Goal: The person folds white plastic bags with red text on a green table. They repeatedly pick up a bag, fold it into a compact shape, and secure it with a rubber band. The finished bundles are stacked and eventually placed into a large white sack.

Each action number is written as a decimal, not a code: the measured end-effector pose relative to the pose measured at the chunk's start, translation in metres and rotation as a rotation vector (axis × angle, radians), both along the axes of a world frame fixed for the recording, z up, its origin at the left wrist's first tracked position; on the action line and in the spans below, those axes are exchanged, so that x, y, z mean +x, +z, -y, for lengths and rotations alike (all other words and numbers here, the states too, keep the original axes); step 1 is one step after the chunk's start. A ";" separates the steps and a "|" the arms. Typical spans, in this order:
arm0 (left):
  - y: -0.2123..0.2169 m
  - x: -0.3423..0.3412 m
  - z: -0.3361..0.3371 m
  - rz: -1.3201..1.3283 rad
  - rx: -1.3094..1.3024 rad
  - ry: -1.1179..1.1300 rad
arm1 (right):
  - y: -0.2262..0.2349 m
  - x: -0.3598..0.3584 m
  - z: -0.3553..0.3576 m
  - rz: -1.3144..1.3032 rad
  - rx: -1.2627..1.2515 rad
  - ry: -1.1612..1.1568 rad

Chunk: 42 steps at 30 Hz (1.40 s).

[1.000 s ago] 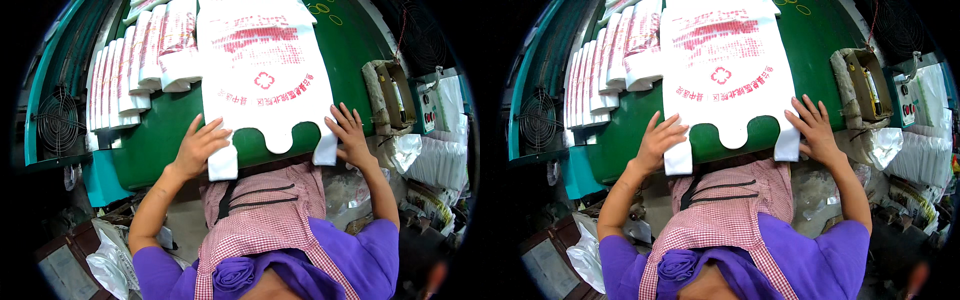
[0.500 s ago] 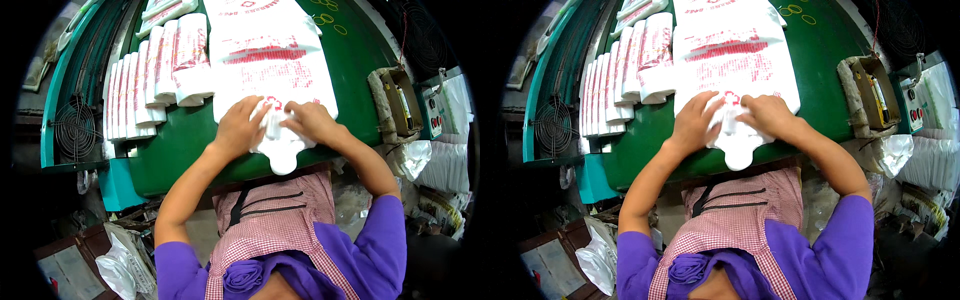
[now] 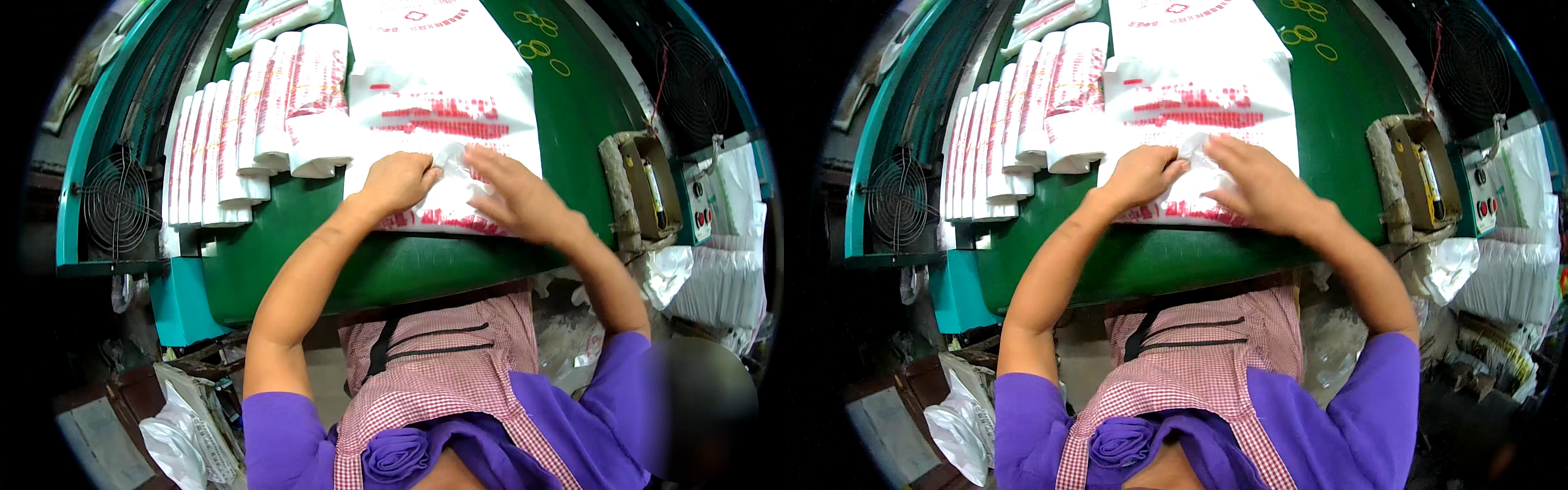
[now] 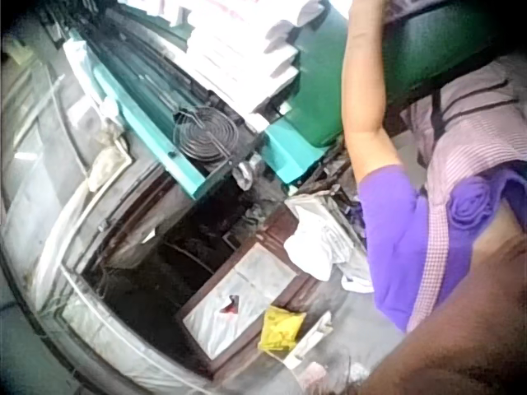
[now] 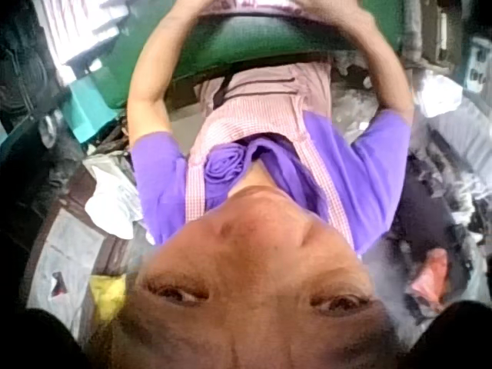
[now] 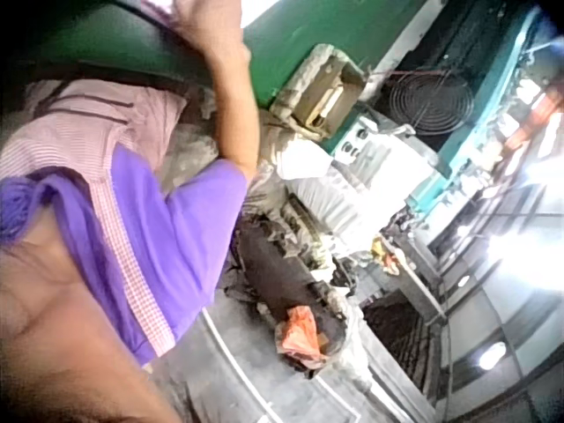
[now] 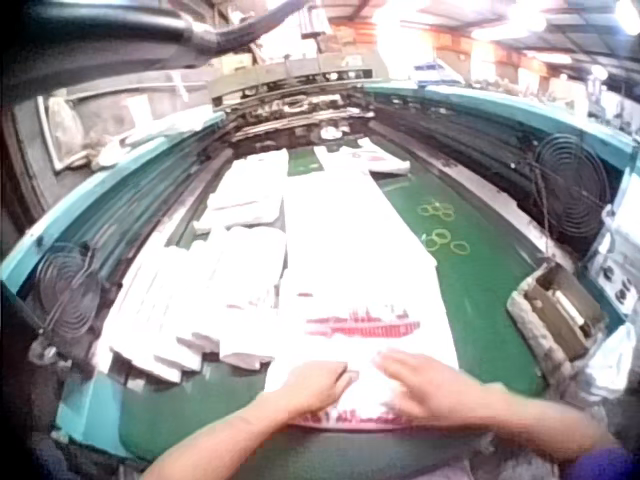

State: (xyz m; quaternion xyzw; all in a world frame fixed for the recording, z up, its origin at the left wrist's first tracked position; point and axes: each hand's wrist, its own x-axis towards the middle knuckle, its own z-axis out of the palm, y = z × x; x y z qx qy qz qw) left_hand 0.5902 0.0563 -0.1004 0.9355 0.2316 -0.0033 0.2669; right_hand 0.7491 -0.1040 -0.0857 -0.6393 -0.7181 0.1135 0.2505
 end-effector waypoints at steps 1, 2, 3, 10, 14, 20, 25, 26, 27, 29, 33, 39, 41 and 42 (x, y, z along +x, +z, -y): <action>-0.005 0.004 0.000 -0.024 0.094 0.070 | -0.007 -0.007 0.002 0.162 -0.034 -0.001; -0.006 0.002 0.000 0.188 0.199 0.036 | -0.015 -0.012 0.004 0.324 -0.066 -0.002; -0.008 -0.002 0.002 0.397 0.302 -0.011 | -0.029 -0.012 0.007 0.360 -0.083 -0.028; -0.013 -0.032 0.043 0.263 0.527 -0.240 | -0.024 -0.030 0.030 -0.089 0.161 0.059; -0.012 -0.012 0.029 0.150 0.413 -0.200 | -0.028 -0.055 0.076 -1.270 -0.138 -0.162; 0.007 -0.056 0.018 0.167 -0.030 -0.375 | -0.050 0.014 0.051 -2.060 -0.033 -0.356; 0.021 -0.078 0.009 -0.122 -0.005 -0.546 | -0.022 0.011 0.064 -0.767 -0.099 -0.183; 0.019 -0.078 0.008 -0.034 0.132 -0.509 | -0.033 0.013 0.072 -0.619 -0.119 0.059; 0.024 -0.072 0.006 -0.185 -0.091 -0.386 | -0.031 0.011 0.074 -0.392 -0.093 0.197; 0.024 -0.072 0.009 -0.267 -0.127 -0.349 | -0.019 0.010 0.070 0.081 -0.106 0.366; 0.045 -0.061 0.032 0.203 0.538 -0.577 | -0.019 0.034 0.051 0.376 -0.105 0.373; 0.041 -0.030 0.014 -0.124 0.197 -0.575 | -0.001 0.038 0.044 0.213 -0.324 0.429; 0.032 -0.034 0.015 -0.142 -0.010 -0.535 | 0.017 0.032 0.050 -0.080 -0.536 0.315; 0.027 -0.042 0.022 -0.145 -0.026 -0.473 | 0.028 0.018 0.048 -0.082 -0.546 0.259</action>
